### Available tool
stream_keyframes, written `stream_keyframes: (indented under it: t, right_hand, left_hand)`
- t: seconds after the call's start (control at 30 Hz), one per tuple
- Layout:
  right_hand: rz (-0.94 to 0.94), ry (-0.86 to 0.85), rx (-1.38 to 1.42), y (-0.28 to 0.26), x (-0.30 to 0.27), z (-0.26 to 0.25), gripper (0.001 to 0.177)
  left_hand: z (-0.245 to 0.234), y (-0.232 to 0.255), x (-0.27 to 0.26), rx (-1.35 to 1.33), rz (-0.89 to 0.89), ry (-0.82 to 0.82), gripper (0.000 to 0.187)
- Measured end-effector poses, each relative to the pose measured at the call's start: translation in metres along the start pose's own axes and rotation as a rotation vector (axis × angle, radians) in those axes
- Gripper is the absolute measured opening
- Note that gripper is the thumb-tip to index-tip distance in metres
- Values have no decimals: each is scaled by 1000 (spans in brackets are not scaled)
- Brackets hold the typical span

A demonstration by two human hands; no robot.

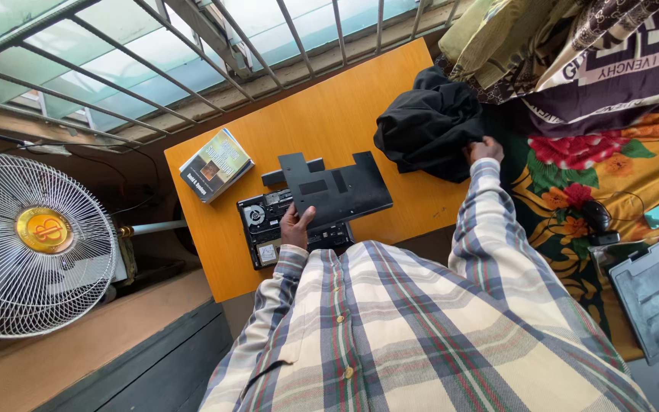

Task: The person disassembles a laptop by removing the bottom cover, then installs a small circuit board and a battery into the chassis. They wipe the cover with a cloth and reattach it, then flip the laptop to show the top side.

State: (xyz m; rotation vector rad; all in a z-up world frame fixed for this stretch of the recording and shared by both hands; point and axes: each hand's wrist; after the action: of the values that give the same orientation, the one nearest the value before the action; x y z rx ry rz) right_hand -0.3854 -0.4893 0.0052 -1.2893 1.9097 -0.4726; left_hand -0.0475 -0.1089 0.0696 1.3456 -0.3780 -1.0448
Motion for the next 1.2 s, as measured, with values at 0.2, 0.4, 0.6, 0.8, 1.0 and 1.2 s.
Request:
stream_keyframes:
  t: [0.2, 0.4, 0.6, 0.8, 1.0, 1.2]
  right_hand:
    - [-321, -102, 860, -30, -1, -27, 29]
    - [-623, -721, 1253, -100, -95, -73, 15]
    - [-856, -1042, 1213, -171, -158, -112, 13]
    - [-1297, -1011, 650, -224, -227, -34, 37]
    - [-1346, -891, 439, -253, -310, 47, 20]
    - [-1432, -644, 182, -277, -278, 74, 34]
  left_hand:
    - [6, 65, -14, 86, 152, 159, 41]
    - [27, 113, -7, 127, 193, 215, 40]
    - [52, 132, 17, 30, 350, 197, 35]
    - [65, 106, 41, 88, 350, 111, 29]
    - [66, 53, 58, 359, 563, -5, 18]
    - [67, 76, 30, 122, 388, -139, 48]
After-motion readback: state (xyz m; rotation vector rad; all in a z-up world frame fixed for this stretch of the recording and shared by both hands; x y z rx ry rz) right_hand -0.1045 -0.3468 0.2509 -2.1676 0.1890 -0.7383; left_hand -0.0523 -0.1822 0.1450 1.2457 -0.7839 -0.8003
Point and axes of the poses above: each hand's wrist, its own x-axis towards the middle knuckle, its own z-axis out of the palm, y = z × x, and after that the axes turned 5 degrees about -y, right-handed
